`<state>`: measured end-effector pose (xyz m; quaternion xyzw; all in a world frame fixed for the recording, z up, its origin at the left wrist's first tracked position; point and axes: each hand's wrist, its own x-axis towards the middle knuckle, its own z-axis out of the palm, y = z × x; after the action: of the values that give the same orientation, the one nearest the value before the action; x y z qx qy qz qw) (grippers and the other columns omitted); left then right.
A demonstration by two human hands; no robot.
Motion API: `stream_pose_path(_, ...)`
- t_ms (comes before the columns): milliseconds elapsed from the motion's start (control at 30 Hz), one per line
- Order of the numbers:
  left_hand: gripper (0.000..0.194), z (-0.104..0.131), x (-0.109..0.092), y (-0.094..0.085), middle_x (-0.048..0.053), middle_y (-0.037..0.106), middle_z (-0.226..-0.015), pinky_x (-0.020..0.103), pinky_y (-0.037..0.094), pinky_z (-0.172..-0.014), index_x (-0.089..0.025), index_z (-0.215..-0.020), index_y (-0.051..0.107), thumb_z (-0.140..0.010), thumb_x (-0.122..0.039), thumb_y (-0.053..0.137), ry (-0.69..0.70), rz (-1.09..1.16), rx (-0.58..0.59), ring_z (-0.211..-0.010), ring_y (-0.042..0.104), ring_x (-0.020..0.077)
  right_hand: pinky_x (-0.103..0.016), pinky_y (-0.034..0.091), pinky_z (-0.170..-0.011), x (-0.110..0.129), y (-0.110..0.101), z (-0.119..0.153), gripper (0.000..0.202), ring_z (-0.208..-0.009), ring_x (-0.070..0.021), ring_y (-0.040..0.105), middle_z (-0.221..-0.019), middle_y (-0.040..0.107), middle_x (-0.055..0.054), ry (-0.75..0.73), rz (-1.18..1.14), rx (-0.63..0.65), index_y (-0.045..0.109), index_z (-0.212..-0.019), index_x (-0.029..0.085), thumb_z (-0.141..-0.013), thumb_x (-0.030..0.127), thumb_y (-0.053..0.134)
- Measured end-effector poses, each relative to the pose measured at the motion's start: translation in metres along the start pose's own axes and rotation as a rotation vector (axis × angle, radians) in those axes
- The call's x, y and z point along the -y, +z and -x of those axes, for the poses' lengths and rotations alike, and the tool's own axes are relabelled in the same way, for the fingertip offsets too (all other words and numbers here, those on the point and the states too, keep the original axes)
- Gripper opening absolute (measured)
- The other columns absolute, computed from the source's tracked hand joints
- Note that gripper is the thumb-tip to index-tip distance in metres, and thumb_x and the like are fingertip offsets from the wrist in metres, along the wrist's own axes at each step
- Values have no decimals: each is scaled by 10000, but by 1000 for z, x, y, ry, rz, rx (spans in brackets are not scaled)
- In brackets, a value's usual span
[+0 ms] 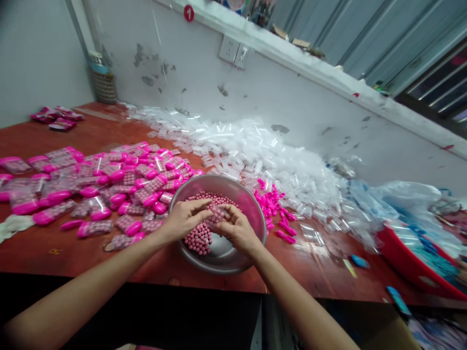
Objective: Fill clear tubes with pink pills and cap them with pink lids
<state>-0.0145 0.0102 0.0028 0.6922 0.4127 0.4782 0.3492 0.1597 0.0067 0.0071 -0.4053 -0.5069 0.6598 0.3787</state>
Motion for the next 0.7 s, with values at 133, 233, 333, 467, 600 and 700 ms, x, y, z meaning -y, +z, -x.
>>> stream_pose_path(133,252,-3,-5,5,35,698,-940,292,488,-796,-196,-968,672,-773,-190,512,-34,245,222,-858,635,183,-338,513,-721,-3,-3,8,403,-785,-147,608,-894,613,4,-46,-74,-60,511,-970,227,-620,184,707)
stream_pose_path(233,223,-5,-7,11,58,701,-891,298,505,-751,-160,-912,686,-742,-200,547,-187,447,250,-814,639,188,-321,521,-662,-2,-7,11,376,-709,-139,614,-780,606,34,-70,19,-103,509,-939,228,-622,214,710)
stream_pose_path(333,203,-3,-10,15,57,698,-804,278,519,-695,-138,-880,676,-703,-215,613,-404,643,250,-724,644,164,-287,514,-617,3,-11,22,331,-681,-134,614,-777,609,31,-132,134,-143,520,-917,223,-637,238,696)
stream_pose_path(467,245,0,-11,13,36,683,-789,273,530,-690,-158,-903,650,-668,-218,686,-600,768,176,-666,636,134,-256,487,-577,6,-40,44,210,-638,-127,597,-759,623,5,-268,347,-232,562,-894,203,-720,301,624)
stream_pose_path(600,258,-1,-9,11,44,686,-828,254,533,-702,-175,-923,646,-676,-231,697,-646,755,223,-708,644,144,-273,479,-647,1,-119,65,244,-689,-135,598,-815,633,-29,-262,909,-676,560,-955,173,-842,343,426)
stream_pose_path(700,236,-2,-7,14,32,688,-845,222,537,-689,-183,-900,650,-677,-239,701,-650,703,233,-723,647,139,-321,447,-730,-8,-189,74,203,-798,-184,591,-867,644,-85,-120,1119,-763,606,-909,128,-795,226,470)
